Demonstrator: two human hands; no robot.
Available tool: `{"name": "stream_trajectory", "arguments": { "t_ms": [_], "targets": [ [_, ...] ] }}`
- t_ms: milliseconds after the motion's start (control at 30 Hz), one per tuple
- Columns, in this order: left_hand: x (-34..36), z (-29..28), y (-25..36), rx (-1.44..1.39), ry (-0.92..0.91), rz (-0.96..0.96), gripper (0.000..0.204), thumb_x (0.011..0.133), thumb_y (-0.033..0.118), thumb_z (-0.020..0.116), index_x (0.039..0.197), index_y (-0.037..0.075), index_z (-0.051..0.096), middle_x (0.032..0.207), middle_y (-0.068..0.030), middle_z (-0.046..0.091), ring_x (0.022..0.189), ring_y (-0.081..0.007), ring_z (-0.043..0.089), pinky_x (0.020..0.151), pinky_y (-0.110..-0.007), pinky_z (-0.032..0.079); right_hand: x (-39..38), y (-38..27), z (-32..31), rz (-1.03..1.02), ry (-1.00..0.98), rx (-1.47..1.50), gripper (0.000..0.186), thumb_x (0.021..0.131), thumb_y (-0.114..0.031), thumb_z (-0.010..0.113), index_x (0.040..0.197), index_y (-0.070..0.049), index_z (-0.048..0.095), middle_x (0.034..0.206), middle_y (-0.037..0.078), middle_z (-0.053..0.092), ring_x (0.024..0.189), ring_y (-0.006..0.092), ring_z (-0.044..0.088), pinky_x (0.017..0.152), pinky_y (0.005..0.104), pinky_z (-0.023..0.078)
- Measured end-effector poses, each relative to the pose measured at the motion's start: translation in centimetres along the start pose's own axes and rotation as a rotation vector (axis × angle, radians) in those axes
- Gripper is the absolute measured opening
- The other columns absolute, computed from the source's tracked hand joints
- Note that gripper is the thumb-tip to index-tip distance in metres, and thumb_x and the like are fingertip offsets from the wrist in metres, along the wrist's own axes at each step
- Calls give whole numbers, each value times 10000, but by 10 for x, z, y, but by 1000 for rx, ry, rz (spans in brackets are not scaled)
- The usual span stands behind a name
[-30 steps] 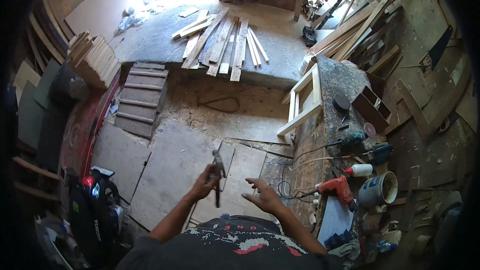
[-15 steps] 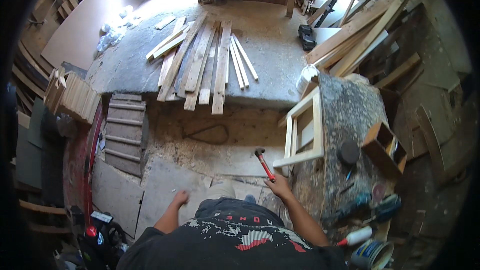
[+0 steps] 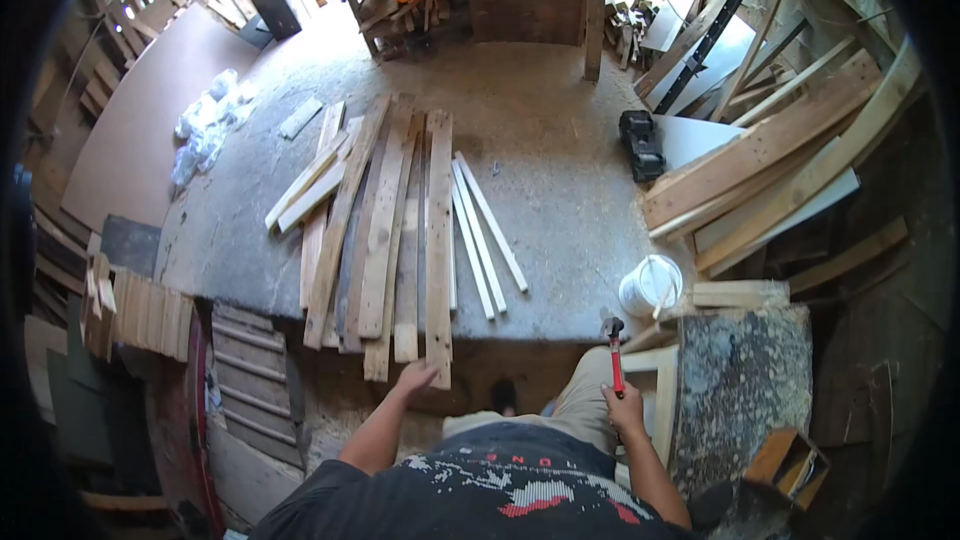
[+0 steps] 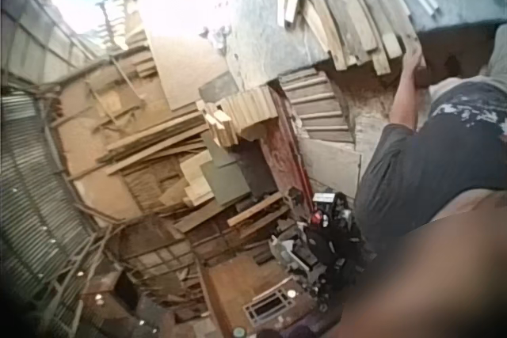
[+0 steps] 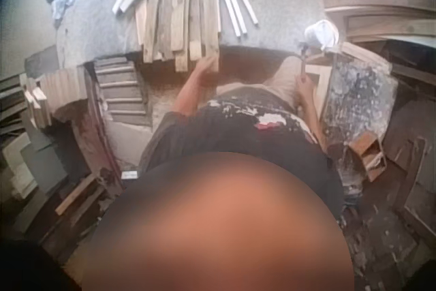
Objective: The person measures wood planks with a tape measure, then hammers them at a workbench.
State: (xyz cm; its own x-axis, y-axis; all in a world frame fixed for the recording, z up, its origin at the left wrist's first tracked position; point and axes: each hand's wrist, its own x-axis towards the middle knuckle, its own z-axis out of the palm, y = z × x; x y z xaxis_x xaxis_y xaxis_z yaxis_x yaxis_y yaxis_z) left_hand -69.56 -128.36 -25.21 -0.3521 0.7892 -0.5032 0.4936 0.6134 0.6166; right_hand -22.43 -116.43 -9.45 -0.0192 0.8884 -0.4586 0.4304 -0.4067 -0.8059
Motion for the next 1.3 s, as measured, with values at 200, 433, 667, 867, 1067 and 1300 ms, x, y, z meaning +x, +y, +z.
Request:
{"name": "stream_trajectory", "arguments": {
  "t_ms": [200,433,667,867,1067,1300],
  "targets": [
    [225,-93,429,-287,-571,248,345,843,216,574,1084,-30,596,767,-91,612,616,-193,660,584,-309,542,160,-121,13,-75,-51,17,235,893,-239,676,768,-85,548,547,-36,478,396,68,420,363,257,323],
    [326,-246,626,133,-397,550,361,839,278,559,1103,38,609,789,-76,645,671,-147,614,633,-309,488,322,-306,-6,-13,-128,-639,460,811,-483,641,875,-29,679,864,232,675,867,406,660,767,494,509],
    [334,-316,406,854,-364,236,299,877,279,613,1065,51,660,1010,-193,638,960,-304,604,877,-419,478,476,-329,-18,95,-442,-865,391,814,-442,640,976,-95,719,915,146,709,901,329,682,821,423,522],
    [467,-311,466,498,-128,80,339,896,328,568,1054,43,663,1026,-205,642,977,-327,607,878,-413,478,674,-440,-90,-21,-517,-968,469,796,-503,640,983,-80,716,938,167,703,917,333,677,827,418,519],
    [623,-333,533,173,30,-126,391,914,376,524,1042,35,665,1042,-217,646,994,-350,610,880,-407,478,865,-559,-96,-86,-691,-1032,563,775,-576,639,992,-62,714,966,191,695,937,337,670,834,412,515],
    [787,-519,777,-275,311,-100,355,907,338,534,956,6,651,909,-149,662,861,-245,627,809,-357,482,1052,-803,-58,-99,-483,-930,569,733,-601,696,883,-53,720,908,198,697,869,347,683,748,426,522]
  ]
}}
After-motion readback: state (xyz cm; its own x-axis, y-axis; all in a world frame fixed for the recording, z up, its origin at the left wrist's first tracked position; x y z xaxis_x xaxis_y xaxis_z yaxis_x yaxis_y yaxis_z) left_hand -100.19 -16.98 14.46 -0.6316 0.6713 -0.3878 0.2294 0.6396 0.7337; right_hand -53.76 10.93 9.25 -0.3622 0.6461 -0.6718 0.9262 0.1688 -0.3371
